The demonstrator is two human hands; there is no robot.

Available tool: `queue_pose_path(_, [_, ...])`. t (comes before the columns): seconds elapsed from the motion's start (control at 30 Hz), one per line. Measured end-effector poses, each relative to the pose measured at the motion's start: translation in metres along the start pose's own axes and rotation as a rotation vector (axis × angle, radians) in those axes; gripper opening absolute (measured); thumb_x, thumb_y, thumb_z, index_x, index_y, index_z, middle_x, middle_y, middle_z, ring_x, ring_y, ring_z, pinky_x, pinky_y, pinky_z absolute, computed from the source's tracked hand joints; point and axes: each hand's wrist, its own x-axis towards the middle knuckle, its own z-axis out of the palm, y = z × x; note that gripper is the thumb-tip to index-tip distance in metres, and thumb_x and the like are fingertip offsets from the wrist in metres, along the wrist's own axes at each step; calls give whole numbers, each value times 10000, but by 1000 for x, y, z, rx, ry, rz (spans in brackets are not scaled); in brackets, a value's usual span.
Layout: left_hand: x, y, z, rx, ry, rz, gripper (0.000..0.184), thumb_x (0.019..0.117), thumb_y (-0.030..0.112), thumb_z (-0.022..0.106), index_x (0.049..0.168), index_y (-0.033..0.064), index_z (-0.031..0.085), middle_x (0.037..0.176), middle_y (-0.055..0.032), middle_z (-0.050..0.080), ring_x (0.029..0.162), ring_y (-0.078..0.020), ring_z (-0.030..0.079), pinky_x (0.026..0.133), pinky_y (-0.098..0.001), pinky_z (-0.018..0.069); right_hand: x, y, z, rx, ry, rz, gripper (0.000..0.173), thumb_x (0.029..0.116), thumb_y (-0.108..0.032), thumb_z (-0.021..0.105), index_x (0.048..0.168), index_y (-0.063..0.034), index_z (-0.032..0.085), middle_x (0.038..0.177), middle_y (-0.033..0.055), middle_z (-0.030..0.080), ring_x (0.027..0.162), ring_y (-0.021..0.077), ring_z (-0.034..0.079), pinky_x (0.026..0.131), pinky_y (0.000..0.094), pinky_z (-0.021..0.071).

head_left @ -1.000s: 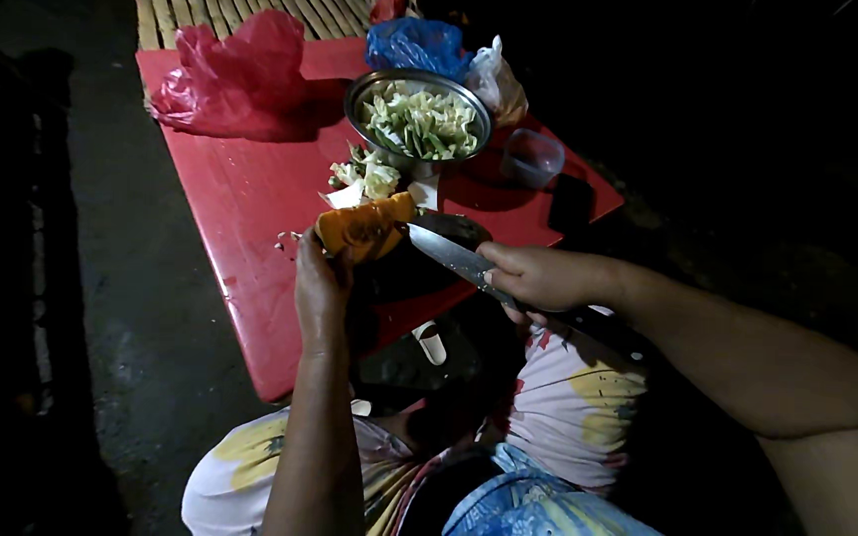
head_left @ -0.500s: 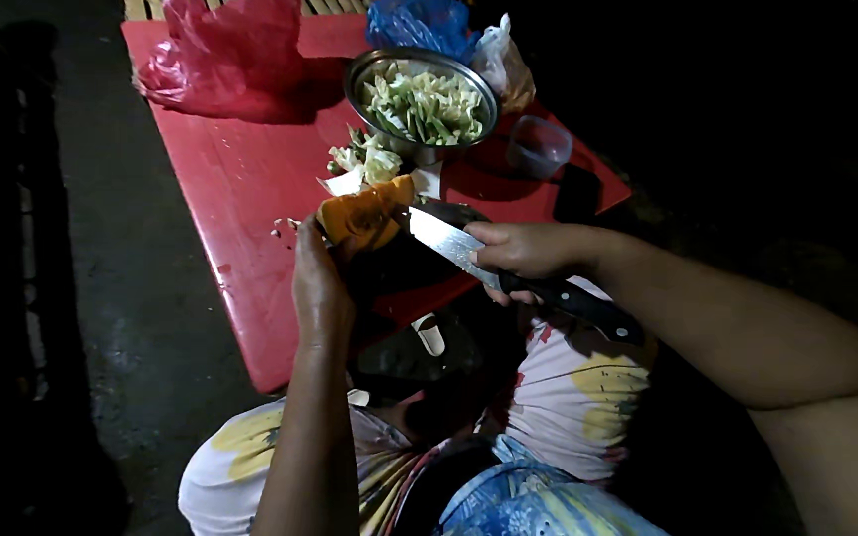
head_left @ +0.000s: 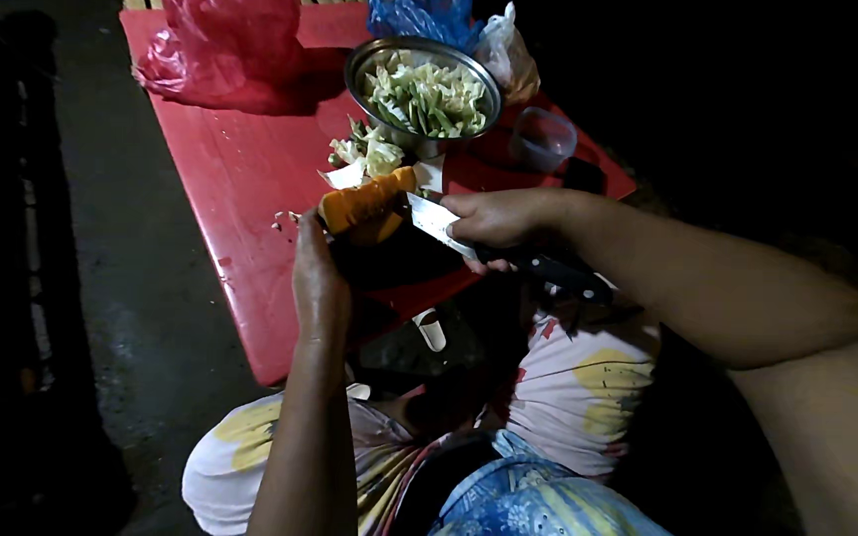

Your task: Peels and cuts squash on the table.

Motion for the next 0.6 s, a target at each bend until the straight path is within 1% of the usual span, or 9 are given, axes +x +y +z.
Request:
queue_pose_path(0.03, [0,2,-1,112,-3,26,482,1029,59,507,1499,75,403,1189,-201,660,1078,-312,683,924,-544,561,4,0,1,2,-2,-9,297,1133,-188,314,1420,-120,354,743,115,582,456,143,529,426,249,467])
queue_pose_path(0.07, [0,3,-1,164,-3,21,530,998,23,554,1502,75,395,1199,-209,658,1084,-328,683,926,-562,558,7,0,2,8,-4,-20,293,1134,-186,311,1414,-115,359,741,114,585,455,142,533,424,247,468])
queue_pose_path(0.1, [0,4,0,161,4,-1,542,991,16,552,1505,86,399,1209,-196,656,1094,-314,680,929,-554,558,10,1,3,25,-11,-34,285,1135,-187,306,1405,-113,359,738,111,579,454,140,531,421,245,467])
queue_pose_path(0.17, [2,5,5,111,29,-46,502,999,42,518,1488,116,431,1219,-157,652,1096,-264,675,919,-516,562,14,6,3,77,-24,-67,283,1135,-186,303,1403,-117,362,737,110,575,456,142,523,414,248,456])
queue_pose_path(0.27, [1,6,4,182,41,8,557,951,-57,537,1479,87,435,1347,-191,605,1175,-314,654,966,-555,545,17,15,7,146,-26,-102,277,1135,-190,306,1392,-113,373,722,106,575,458,145,533,408,249,461])
queue_pose_path(0.37, [0,8,4,204,41,18,566,947,-62,540,1487,68,431,1394,-207,576,1227,-335,626,1000,-567,523,18,20,10,219,-37,-127,258,1134,-183,295,1364,-104,380,708,110,573,445,142,526,398,243,450])
queue_pose_path(0.47, [2,6,5,179,47,13,586,926,-51,558,1482,83,435,1370,-179,596,1192,-302,643,975,-539,542,16,20,12,274,-53,-159,255,1126,-163,290,1349,-94,390,716,99,578,448,123,520,398,223,442])
queue_pose_path(0.53, [1,6,3,188,35,17,596,917,-60,572,1480,68,422,1367,-181,601,1195,-310,644,987,-545,538,17,20,13,332,-66,-185,257,1126,-164,291,1344,-88,403,723,88,581,454,104,515,403,209,438])
queue_pose_path(0.6, [2,4,4,134,40,-6,581,931,-42,565,1484,76,429,1365,-164,603,1215,-267,634,1009,-504,534,17,18,15,338,-46,-169,250,1125,-176,303,1334,-93,414,723,90,586,456,109,512,403,210,430])
